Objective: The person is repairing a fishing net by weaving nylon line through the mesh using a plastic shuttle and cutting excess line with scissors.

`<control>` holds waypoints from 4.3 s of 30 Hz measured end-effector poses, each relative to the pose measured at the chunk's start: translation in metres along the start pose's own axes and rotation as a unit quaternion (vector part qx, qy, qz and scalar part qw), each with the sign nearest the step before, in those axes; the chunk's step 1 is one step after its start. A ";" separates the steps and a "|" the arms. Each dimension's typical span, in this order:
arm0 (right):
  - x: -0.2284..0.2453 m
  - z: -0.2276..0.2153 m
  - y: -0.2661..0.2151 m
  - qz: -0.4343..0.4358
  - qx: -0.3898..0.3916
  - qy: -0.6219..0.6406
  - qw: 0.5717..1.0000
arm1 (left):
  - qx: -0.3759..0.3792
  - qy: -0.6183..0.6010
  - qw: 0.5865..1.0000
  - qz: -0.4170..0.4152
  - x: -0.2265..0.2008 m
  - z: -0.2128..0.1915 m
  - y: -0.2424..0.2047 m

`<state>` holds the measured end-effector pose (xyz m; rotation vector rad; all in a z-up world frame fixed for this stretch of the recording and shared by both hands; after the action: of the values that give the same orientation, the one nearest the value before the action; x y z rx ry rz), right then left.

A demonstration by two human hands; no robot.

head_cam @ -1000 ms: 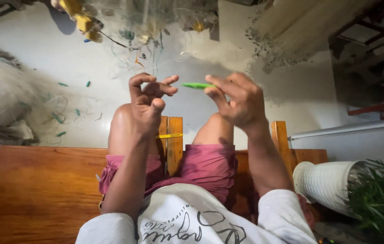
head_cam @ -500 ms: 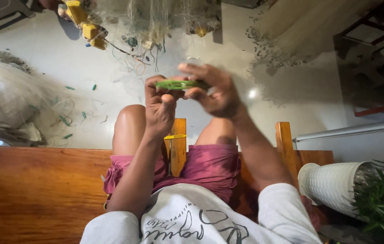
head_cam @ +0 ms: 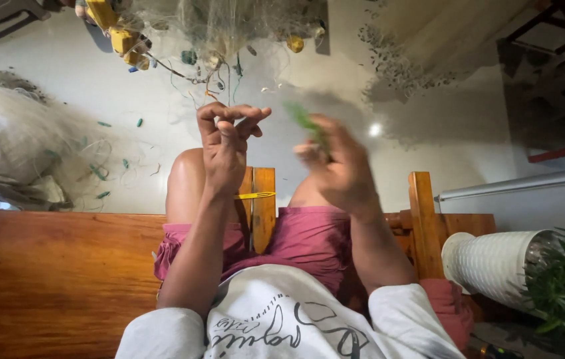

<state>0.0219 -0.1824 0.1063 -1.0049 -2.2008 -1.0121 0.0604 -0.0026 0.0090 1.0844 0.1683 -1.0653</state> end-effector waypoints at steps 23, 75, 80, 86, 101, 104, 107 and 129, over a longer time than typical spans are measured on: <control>0.038 0.086 -0.079 -0.142 0.162 0.151 0.965 | 0.021 0.004 0.999 0.036 -0.003 0.011 -0.005; 0.025 -0.054 0.020 -0.193 -0.023 -0.404 0.894 | -0.240 -0.273 0.928 -0.084 0.031 0.044 -0.020; 0.024 -0.051 0.038 -0.191 -0.017 -0.434 0.881 | -0.239 -0.245 0.937 -0.076 0.025 0.049 -0.009; 0.005 -0.040 0.056 -0.132 0.039 -0.298 0.944 | -0.253 -0.268 0.925 -0.096 0.014 0.060 0.011; 0.027 -0.041 0.056 -0.120 -0.010 -0.054 0.991 | -0.051 0.183 0.982 -0.020 0.038 0.059 0.053; 0.039 -0.066 0.041 -0.104 -0.050 0.024 0.993 | -0.078 0.230 0.969 -0.031 0.040 0.059 0.054; 0.025 -0.103 0.018 -0.127 -0.142 0.080 0.979 | -0.099 0.173 0.978 -0.054 0.046 0.056 0.051; -0.067 -0.025 -0.171 0.291 -0.121 0.049 0.948 | -0.059 -0.095 0.994 -0.014 0.097 0.050 0.017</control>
<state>-0.0700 -0.3057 0.0037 -1.5561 -1.5636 -1.0260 0.1056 -0.1012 -0.0112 0.8728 0.0929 -1.1623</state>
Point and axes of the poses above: each hand's wrist, its own y-axis towards the middle knuckle, its own z-axis out of the palm, x = y × z, the point moved 5 cm from there along y, towards the middle knuckle, and after that the axes turned 11 degrees about x, right-handed, at the moved point
